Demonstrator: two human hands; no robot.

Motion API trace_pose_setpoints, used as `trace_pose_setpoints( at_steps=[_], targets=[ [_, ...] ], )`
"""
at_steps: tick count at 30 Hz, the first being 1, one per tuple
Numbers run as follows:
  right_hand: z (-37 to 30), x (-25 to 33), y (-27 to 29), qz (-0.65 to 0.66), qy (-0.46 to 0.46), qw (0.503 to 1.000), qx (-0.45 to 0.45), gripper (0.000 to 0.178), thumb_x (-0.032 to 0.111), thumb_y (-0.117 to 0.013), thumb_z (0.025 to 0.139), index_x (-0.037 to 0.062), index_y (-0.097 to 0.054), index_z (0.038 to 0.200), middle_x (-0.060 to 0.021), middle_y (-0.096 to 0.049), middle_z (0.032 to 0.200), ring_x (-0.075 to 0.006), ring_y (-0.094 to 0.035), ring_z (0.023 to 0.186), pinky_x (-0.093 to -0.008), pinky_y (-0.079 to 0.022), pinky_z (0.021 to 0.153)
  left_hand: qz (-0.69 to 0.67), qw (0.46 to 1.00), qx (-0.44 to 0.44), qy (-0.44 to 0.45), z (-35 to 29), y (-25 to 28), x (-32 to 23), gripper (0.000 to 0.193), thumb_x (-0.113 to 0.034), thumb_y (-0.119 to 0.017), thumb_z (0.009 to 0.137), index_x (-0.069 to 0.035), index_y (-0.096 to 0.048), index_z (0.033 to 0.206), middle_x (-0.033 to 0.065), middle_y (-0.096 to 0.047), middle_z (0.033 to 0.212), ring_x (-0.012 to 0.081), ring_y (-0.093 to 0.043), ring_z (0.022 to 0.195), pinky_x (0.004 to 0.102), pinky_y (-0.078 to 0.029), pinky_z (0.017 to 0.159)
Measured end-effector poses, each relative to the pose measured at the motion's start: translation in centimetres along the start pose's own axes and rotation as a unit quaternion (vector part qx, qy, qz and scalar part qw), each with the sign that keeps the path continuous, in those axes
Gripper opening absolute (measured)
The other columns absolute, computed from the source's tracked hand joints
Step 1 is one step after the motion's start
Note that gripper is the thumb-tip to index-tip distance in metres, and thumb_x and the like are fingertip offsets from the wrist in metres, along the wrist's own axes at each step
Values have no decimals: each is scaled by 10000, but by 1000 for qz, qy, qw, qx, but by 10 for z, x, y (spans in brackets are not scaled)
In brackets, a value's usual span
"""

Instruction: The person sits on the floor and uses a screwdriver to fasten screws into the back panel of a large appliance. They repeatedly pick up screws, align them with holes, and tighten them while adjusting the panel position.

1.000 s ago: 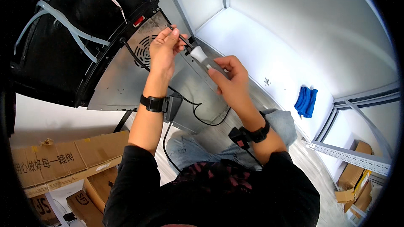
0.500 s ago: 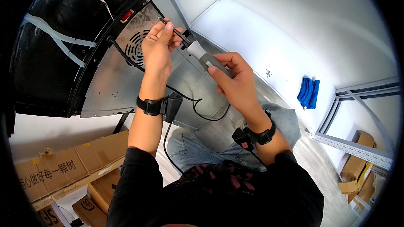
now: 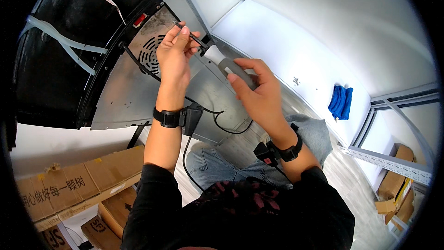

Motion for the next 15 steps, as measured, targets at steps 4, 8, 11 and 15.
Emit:
trace_pose_setpoints(
  at_steps=[4,8,11,15],
  targets=[
    [-3,4,-3,3,47,999,-27,368,73,-685,810,31,-514,1133,-72,-526,1046,-106,-565,713,-227,-453,576,0,1000,-7,-1,-1,-1,0,241,-168,-607,909,-43,-543,1104,89,-675,841,84,-594,631,212,-460,590],
    [-7,0,0,-101,195,975,-41,424,-13,-666,757,36,-481,1136,-114,-471,1112,-206,-566,875,-305,-473,718,1,1000,-14,2,-4,-6,-3,236,-169,-596,916,-48,-542,1111,84,-669,838,82,-593,638,211,-464,590],
    [-10,0,-4,-179,315,930,-58,424,-36,-654,741,31,-484,1124,-144,-482,1103,-264,-558,914,-345,-464,765,-20,1000,3,3,-2,-2,-1,239,-177,-587,923,-51,-539,1121,83,-662,850,85,-595,643,213,-467,588],
    [-14,4,-6,-246,392,882,-86,396,17,-686,760,19,-494,1107,-171,-529,1042,-291,-569,872,-345,-467,744,-42,998,45,22,-2,3,-2,250,-161,-525,951,-33,-512,1165,115,-647,933,112,-619,671,229,-492,599]
  ],
)
Point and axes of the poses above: each hand's wrist, its own z-axis towards the middle knuckle, its own y-axis out of the back of the hand, x = y × z, the point moved 2 cm from there along z, towards the middle knuckle
